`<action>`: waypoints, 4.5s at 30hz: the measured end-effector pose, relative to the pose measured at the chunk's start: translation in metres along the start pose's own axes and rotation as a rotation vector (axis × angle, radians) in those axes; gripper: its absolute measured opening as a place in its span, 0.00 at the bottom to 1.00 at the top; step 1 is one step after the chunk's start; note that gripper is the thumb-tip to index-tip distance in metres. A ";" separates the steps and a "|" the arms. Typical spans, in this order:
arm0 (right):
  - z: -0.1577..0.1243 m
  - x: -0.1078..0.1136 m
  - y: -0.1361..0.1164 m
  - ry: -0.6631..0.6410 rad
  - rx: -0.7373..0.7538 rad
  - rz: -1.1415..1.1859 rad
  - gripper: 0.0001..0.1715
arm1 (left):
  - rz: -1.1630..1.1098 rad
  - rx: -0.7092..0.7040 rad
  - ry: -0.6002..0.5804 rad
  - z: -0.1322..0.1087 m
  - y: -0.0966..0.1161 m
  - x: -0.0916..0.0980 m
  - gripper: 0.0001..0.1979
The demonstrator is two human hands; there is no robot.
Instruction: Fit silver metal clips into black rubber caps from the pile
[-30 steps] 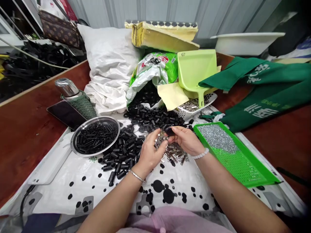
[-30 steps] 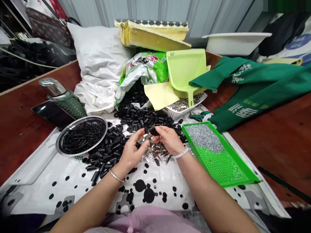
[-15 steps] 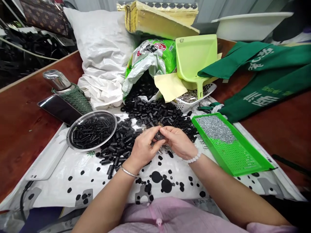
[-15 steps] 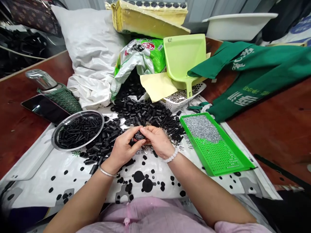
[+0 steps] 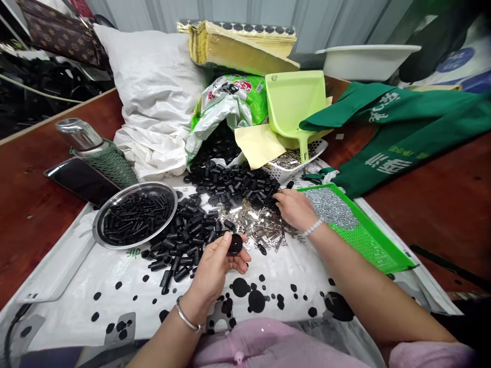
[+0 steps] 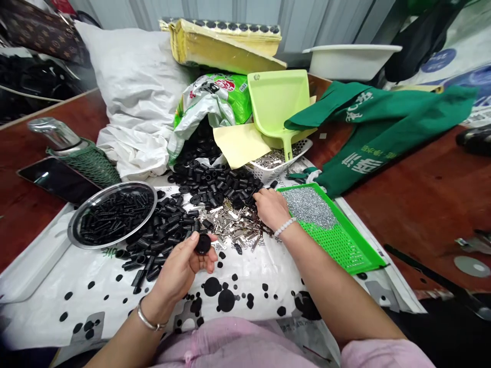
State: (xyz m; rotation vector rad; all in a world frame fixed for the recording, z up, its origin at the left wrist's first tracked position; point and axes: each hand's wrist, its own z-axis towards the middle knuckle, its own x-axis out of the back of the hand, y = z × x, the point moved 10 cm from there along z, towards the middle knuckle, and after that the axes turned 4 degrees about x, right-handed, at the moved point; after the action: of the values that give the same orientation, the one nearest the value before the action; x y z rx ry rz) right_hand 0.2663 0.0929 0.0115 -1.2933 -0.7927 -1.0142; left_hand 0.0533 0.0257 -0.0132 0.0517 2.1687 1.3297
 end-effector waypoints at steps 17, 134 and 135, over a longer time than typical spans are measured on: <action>-0.025 -0.018 -0.070 -0.068 0.037 0.976 0.18 | -0.504 0.211 -0.098 0.004 -0.019 -0.004 0.19; -0.091 -0.001 -0.052 0.381 -0.036 1.179 0.08 | 1.624 -0.648 0.228 -0.024 0.005 -0.025 0.13; -0.091 -0.001 -0.050 0.390 -0.045 1.173 0.08 | 1.611 -0.662 0.230 -0.026 0.007 -0.026 0.13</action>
State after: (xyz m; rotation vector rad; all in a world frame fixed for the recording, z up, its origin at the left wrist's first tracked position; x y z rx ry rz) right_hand 0.2135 0.0038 0.0174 -1.2440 0.3219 -0.2830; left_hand 0.0601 0.0000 0.0127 1.6894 1.4620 2.8593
